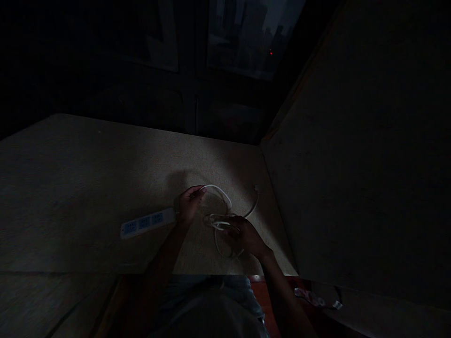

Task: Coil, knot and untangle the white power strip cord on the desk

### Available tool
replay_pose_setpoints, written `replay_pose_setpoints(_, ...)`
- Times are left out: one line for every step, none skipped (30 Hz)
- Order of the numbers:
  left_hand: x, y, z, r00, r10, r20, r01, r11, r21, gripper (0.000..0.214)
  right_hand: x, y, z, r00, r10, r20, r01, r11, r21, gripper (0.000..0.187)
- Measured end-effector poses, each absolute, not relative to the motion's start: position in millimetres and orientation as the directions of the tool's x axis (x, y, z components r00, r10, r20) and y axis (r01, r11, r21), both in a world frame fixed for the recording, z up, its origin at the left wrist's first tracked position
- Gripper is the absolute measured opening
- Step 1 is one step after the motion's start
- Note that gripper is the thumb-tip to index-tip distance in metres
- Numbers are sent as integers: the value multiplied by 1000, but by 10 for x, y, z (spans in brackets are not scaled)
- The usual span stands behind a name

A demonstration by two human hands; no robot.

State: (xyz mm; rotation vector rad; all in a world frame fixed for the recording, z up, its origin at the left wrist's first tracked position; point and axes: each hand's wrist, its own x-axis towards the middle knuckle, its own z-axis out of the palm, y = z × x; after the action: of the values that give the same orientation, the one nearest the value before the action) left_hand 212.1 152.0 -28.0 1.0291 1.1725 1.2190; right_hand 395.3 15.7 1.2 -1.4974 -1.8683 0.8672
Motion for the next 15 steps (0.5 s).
replay_pose_setpoints(2101,1557,-279,-39,993,-116,-175,107,979,43,4031,127,9,-209,976,67,562,176,-808,25)
replay_pose_setpoints(2086,1596,-280,-55,989,-135,-214,120,969,44,4119,88,-3,-194,977,83,524,175,-833,23)
replay_pose_setpoints(2076,1634,-284,-73,986,-151,-246,129,961,45,4213,41,-28,-156,984,91,479,156,-864,21)
replay_pose_setpoints(2069,1672,-289,-91,982,-163,-271,133,953,45,4309,-11,-65,-98,991,86,420,120,-900,20)
replay_pose_setpoints(2066,1707,-296,-109,979,-171,-290,134,948,45,4402,-69,-115,-25,997,80,339,83,-937,19)
replay_pose_setpoints(2065,1739,-303,-123,976,-180,-306,135,943,45,4489,-129,-175,54,996,76,237,61,-970,18)
replay_pose_setpoints(2064,1767,-310,-132,973,-189,-322,138,936,45,4565,-190,-240,146,987,63,127,45,-991,18)
replay_pose_setpoints(2064,1792,-319,-139,970,-199,-342,141,929,44,4629,-247,-306,265,963,54,14,52,-999,20)
replay_pose_setpoints(2064,1814,-328,-145,967,-210,-365,145,920,43,4679,-298,-369,365,930,38,-98,79,-992,23)
replay_pose_setpoints(2062,1833,-337,-153,962,-227,-391,152,908,42,4716,-340,-425,439,898,8,-198,106,-974,26)
replay_pose_setpoints(2058,1850,-348,-165,955,-246,-418,158,894,40,4742,-372,-474,490,871,-24,-284,133,-950,29)
replay_pose_setpoints(2052,1866,-358,-180,947,-266,-443,163,881,38,4757,-393,-516,517,854,-58,-355,152,-922,30)
replay_pose_setpoints(2042,1880,-370,-196,939,-283,-465,165,870,36,4767,-402,-553,533,841,-89,-411,166,-897,29)
replay_pose_setpoints(2028,1894,-381,-210,931,-299,-482,167,860,35,4772,-401,-590,551,827,-113,-452,182,-873,28)
replay_pose_setpoints(2010,1908,-392,-222,924,-311,-494,168,853,34,4777,-392,-628,574,808,-133,-485,205,-850,25)
